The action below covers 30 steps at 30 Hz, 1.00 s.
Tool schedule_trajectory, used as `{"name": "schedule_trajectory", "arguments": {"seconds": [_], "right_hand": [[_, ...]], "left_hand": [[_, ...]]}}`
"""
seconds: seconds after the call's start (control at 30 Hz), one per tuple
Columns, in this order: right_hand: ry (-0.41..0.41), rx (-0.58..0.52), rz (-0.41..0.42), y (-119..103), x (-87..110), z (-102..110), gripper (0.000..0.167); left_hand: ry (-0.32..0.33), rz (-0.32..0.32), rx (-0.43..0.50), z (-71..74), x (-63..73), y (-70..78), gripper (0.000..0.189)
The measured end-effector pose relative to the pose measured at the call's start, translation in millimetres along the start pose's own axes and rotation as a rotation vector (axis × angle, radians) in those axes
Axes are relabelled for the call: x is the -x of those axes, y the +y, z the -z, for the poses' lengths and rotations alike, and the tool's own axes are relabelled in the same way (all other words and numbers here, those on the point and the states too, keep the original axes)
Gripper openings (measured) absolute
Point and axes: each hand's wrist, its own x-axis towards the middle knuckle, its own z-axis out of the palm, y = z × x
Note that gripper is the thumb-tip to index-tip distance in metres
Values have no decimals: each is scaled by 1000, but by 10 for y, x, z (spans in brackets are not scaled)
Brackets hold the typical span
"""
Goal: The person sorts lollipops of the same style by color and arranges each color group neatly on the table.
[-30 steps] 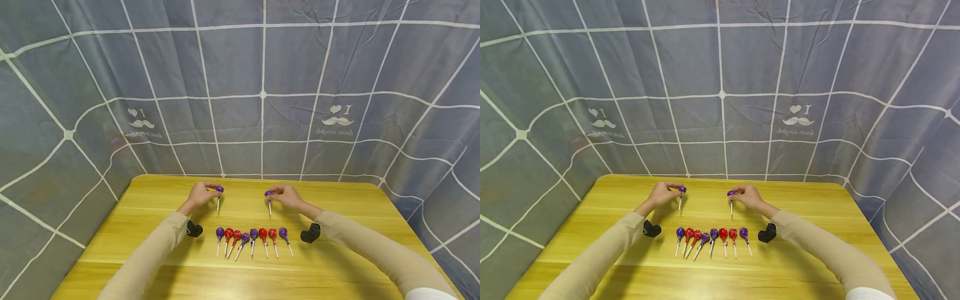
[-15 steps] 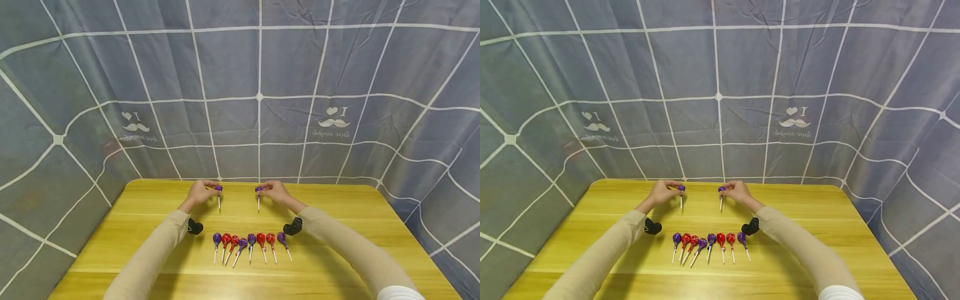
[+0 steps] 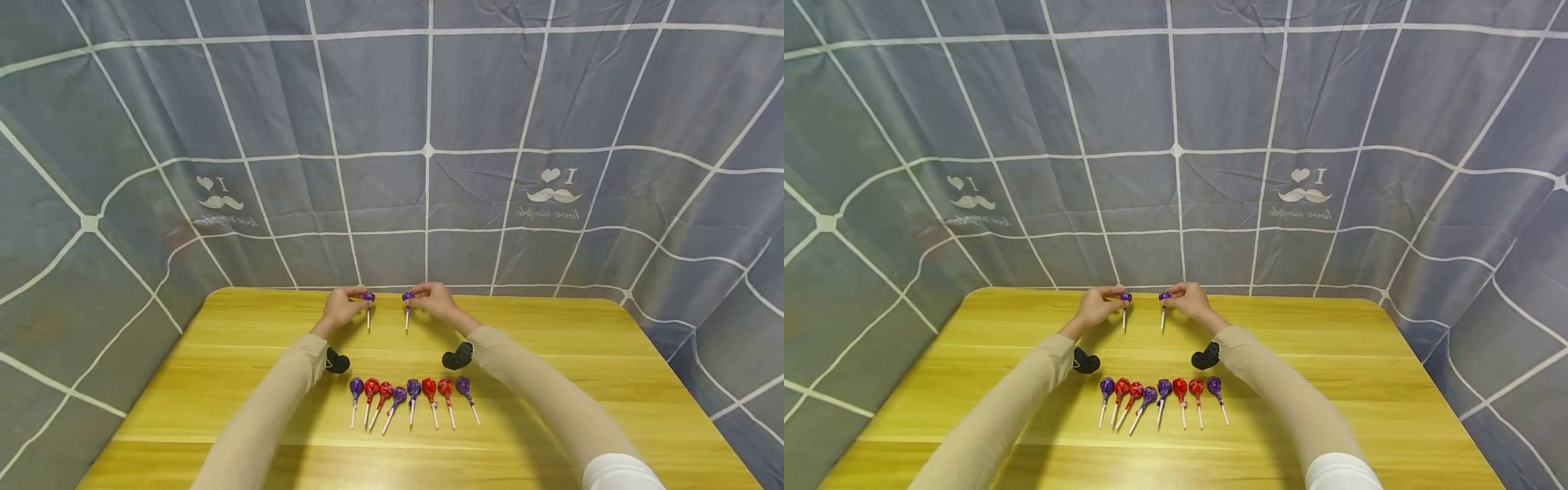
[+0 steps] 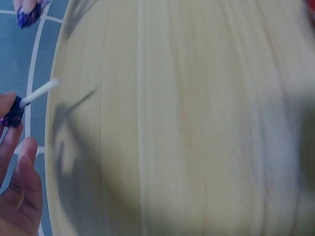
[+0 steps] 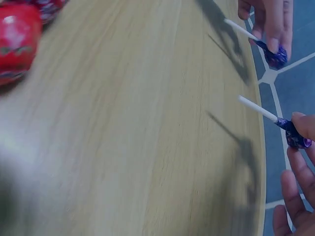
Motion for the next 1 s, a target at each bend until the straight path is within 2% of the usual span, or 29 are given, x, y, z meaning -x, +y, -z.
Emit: {"name": "schedule_trajectory", "arguments": {"seconds": [0.3, 0.53, 0.73, 1.0], "right_hand": [[51, -41, -32, 50, -159, -117, 32], [47, -45, -22, 32, -236, -258, 31], [45, -35, -53, 17, -291, -376, 29], [53, 8, -74, 4, -302, -422, 28]], "left_hand": [[9, 7, 46, -164, -126, 30, 36], [6, -22, 29, -144, -143, -76, 33], [-5, -4, 31, -98, -160, -128, 35], [0, -14, 27, -158, -190, -156, 33]]}}
